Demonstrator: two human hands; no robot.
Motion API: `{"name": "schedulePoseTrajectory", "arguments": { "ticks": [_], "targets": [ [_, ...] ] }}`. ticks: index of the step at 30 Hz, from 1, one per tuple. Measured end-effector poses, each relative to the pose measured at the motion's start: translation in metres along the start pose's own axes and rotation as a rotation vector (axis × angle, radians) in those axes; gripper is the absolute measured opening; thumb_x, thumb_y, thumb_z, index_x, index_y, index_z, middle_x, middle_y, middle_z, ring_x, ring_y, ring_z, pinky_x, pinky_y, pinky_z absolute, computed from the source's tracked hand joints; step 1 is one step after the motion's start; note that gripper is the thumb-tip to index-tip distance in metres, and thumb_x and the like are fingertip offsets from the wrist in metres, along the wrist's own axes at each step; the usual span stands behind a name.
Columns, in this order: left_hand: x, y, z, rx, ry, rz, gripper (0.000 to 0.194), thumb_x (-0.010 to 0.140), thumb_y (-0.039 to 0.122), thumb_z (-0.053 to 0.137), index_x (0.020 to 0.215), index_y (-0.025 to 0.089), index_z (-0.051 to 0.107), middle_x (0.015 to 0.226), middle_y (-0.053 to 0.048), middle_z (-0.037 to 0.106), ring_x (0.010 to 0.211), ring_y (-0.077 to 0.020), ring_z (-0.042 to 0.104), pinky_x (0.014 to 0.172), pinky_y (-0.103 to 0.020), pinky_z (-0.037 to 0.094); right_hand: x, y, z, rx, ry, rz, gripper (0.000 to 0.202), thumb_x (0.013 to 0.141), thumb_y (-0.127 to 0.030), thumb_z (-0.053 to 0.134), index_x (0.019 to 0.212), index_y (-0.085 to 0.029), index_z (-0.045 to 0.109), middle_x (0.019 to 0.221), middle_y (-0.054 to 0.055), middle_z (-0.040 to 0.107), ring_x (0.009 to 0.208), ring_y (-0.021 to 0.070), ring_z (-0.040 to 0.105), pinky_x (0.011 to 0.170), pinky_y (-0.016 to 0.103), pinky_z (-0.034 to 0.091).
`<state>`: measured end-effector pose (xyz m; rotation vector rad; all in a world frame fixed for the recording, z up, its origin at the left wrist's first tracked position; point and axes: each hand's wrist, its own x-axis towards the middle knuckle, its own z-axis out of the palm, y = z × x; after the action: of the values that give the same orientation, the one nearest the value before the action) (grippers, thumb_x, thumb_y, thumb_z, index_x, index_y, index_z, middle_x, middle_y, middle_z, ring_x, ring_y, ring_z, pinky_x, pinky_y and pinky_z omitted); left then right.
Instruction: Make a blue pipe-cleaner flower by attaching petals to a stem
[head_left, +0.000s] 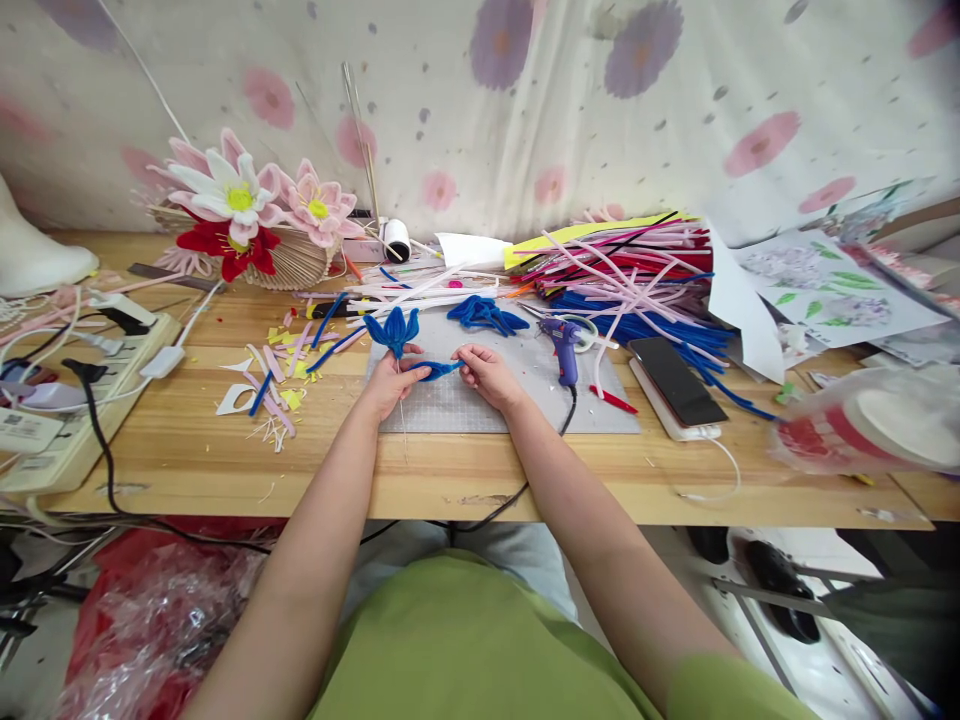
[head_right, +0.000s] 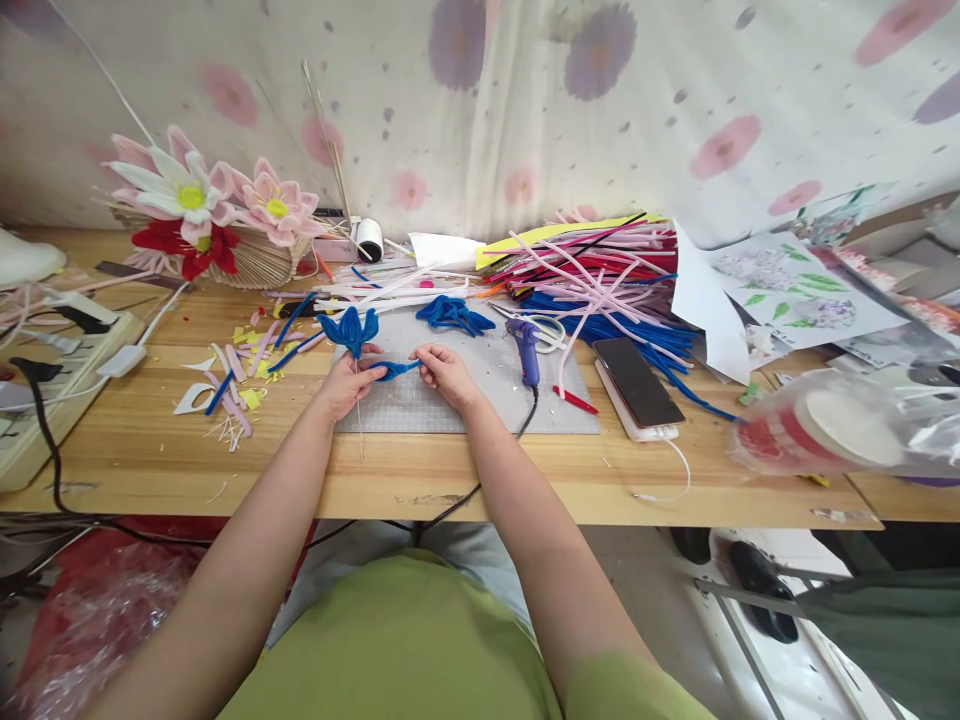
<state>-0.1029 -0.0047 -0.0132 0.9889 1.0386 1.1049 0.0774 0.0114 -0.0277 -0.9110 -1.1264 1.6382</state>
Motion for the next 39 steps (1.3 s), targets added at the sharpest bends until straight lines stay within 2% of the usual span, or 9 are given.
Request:
{"name": "schedulePoseTrajectory", "arguments": {
  "ticks": [3, 6, 9, 12, 16, 26, 31, 34, 39],
  "targets": [
    [0.001, -0.003, 0.002, 0.057, -0.009, 0.006, 0.053, 0.053, 0.023, 0.078, 0.096, 0.019, 0.047, 0.073, 0.001, 0.063, 0.056, -0.0132, 0.064, 0.031, -0.015, 0.018, 0.003, 0.003, 0.001, -0.148, 0.101, -0.083, 0.039, 0.067, -0.057, 0.062, 0.074, -0.019, 0.059, 0.056, -0.004, 0.048, 0.049, 0.0074, 0.041, 0.046, 0.022, 0.030],
    [0.001, -0.005, 0.004, 0.101, 0.037, 0.027, 0.052, 0.054, 0.024, 0.077, 0.095, 0.018, 0.047, 0.071, 0.002, 0.062, 0.054, -0.0133, 0.064, 0.030, -0.016, 0.019, 0.002, 0.000, 0.000, -0.338, 0.200, -0.281, 0.037, 0.070, -0.057, 0.059, 0.075, -0.020, 0.062, 0.076, 0.002, 0.059, 0.071, 0.0129, 0.053, 0.065, 0.027, 0.043],
    [0.001, -0.006, 0.005, 0.144, 0.052, 0.038, 0.051, 0.055, 0.024, 0.077, 0.095, 0.019, 0.047, 0.072, 0.002, 0.062, 0.053, -0.0114, 0.062, 0.031, -0.015, 0.020, -0.001, -0.003, 0.001, -0.519, 0.170, -0.420, 0.031, 0.072, -0.052, 0.061, 0.077, -0.021, 0.064, 0.087, 0.004, 0.062, 0.090, 0.0180, 0.055, 0.086, 0.034, 0.041],
    [0.002, -0.007, 0.006, 0.180, 0.050, 0.049, 0.050, 0.056, 0.026, 0.077, 0.095, 0.019, 0.047, 0.072, 0.002, 0.062, 0.053, -0.0100, 0.060, 0.031, -0.015, 0.019, -0.003, -0.004, 0.003, -0.651, 0.113, -0.487, 0.025, 0.073, -0.047, 0.063, 0.077, -0.023, 0.065, 0.089, 0.004, 0.064, 0.097, 0.0201, 0.055, 0.095, 0.037, 0.036],
    [0.002, -0.008, 0.006, 0.229, 0.055, 0.064, 0.048, 0.057, 0.026, 0.076, 0.094, 0.018, 0.047, 0.073, 0.002, 0.061, 0.052, -0.0084, 0.057, 0.031, -0.016, 0.020, -0.001, 0.000, 0.004, -0.644, 0.100, -0.528, 0.024, 0.072, -0.045, 0.066, 0.069, -0.022, 0.064, 0.082, 0.003, 0.065, 0.091, 0.0195, 0.058, 0.092, 0.037, 0.038],
    [0.002, -0.008, 0.007, 0.252, 0.074, 0.048, 0.046, 0.056, 0.024, 0.075, 0.093, 0.018, 0.049, 0.079, 0.000, 0.060, 0.057, -0.0085, 0.057, 0.032, -0.014, 0.021, 0.000, 0.002, 0.006, -0.546, 0.224, -0.401, 0.027, 0.072, -0.046, 0.061, 0.068, -0.020, 0.057, 0.078, 0.002, 0.062, 0.083, 0.0171, 0.056, 0.086, 0.034, 0.040],
    [0.002, -0.009, 0.006, 0.168, 0.105, 0.056, 0.046, 0.053, 0.021, 0.077, 0.090, 0.018, 0.049, 0.082, 0.000, 0.059, 0.052, -0.0070, 0.056, 0.030, -0.015, 0.020, 0.002, 0.002, -0.003, -0.437, 0.297, -0.384, 0.026, 0.081, -0.048, 0.046, 0.076, -0.022, 0.046, 0.077, 0.001, 0.057, 0.079, 0.0146, 0.052, 0.082, 0.030, 0.040],
    [0.002, -0.009, 0.004, 0.092, 0.108, 0.069, 0.046, 0.053, 0.023, 0.077, 0.089, 0.018, 0.049, 0.081, 0.000, 0.060, 0.054, -0.0097, 0.060, 0.030, -0.015, 0.019, 0.003, 0.000, -0.012, -0.445, 0.378, -0.333, 0.032, 0.084, -0.053, 0.039, 0.073, -0.023, 0.038, 0.068, -0.001, 0.049, 0.067, 0.0134, 0.047, 0.072, 0.029, 0.040],
    [0.001, -0.005, 0.001, -0.028, 0.114, 0.075, 0.049, 0.052, 0.025, 0.077, 0.090, 0.019, 0.047, 0.077, 0.000, 0.063, 0.067, -0.0156, 0.067, 0.032, -0.014, 0.017, 0.002, -0.013, -0.026, -0.396, 0.277, -0.187, 0.038, 0.082, -0.058, 0.043, 0.069, -0.023, 0.035, 0.060, -0.003, 0.045, 0.053, 0.0106, 0.041, 0.058, 0.027, 0.035]
  ]
}}
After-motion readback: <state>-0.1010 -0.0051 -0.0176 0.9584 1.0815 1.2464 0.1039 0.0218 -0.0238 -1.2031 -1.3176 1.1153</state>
